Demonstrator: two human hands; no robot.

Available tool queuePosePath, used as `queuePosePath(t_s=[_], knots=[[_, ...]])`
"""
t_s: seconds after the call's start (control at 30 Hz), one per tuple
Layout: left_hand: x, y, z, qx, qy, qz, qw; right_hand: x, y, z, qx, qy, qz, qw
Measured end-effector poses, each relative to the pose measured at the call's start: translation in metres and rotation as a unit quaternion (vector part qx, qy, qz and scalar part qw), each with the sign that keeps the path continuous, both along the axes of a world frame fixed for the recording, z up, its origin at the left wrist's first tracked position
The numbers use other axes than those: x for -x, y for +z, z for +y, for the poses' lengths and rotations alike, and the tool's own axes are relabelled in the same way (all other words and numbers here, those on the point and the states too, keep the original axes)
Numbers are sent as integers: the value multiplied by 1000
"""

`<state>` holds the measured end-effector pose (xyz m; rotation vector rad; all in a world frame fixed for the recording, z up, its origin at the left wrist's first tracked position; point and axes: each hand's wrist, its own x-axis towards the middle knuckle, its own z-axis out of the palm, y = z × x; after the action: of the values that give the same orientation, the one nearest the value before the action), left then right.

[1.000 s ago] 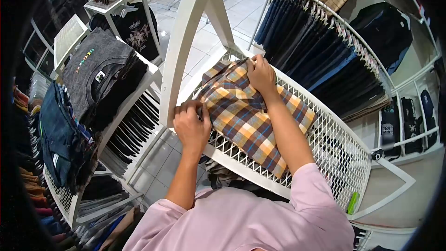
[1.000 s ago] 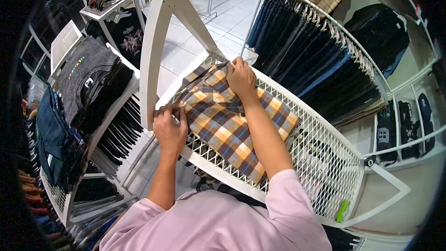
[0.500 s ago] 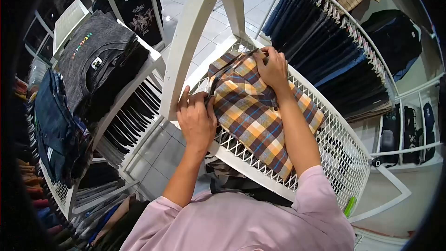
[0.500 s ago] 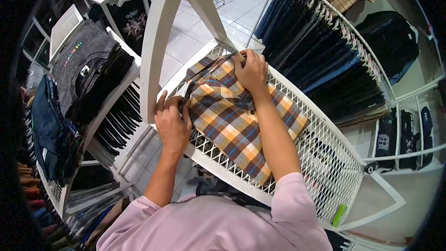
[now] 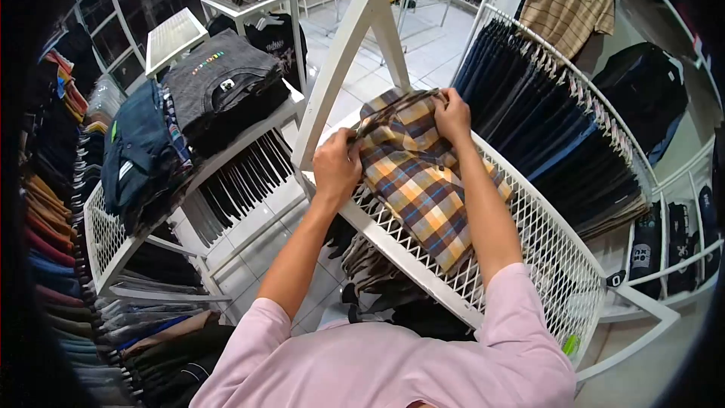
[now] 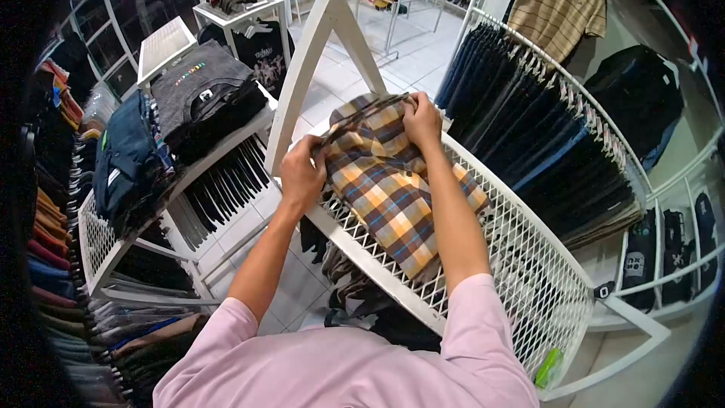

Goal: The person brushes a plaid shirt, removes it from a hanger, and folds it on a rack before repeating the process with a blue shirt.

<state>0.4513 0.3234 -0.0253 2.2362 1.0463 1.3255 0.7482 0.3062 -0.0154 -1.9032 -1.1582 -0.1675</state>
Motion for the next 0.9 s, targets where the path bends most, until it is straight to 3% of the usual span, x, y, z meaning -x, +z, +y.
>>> queuePosePath(t_s=[0.13, 0.33, 0.4, 0.47, 0.57, 0.6, 0.63, 0.73, 0.8, 0.87, 0.9], knots=[[-4, 75, -18, -16, -40, -54, 998, -20, 74, -42, -112, 8, -41, 993], [-22, 206, -76, -247, -34, -93, 964, -50, 198, -156, -325, 79, -45, 941], [-13, 222, -101, -332, -58, -104, 936, -33, 212, -210, -329, 64, -65, 940], [0, 216, -123, -406, -93, -87, 905, -28, 202, -255, -326, 128, -21, 936], [27, 161, -165, -369, -147, 3, 918, -23, 160, -321, -120, 163, -63, 977], [32, 135, -175, -358, -177, 23, 917, -18, 139, -339, -68, 205, -1, 976], [39, 106, -188, -313, -195, 69, 927, -17, 118, -349, 73, 153, 36, 985], [56, 42, -224, -199, -270, 161, 928, -13, 68, -366, 364, 222, 83, 901], [62, 34, -246, -83, -311, 221, 921, -15, 44, -369, 419, 260, 139, 859], [62, 47, -248, -31, -337, 190, 922, -16, 49, -369, 405, 233, 197, 862], [63, 56, -248, -2, -346, 174, 922, -29, 37, -365, 339, 259, 187, 885]])
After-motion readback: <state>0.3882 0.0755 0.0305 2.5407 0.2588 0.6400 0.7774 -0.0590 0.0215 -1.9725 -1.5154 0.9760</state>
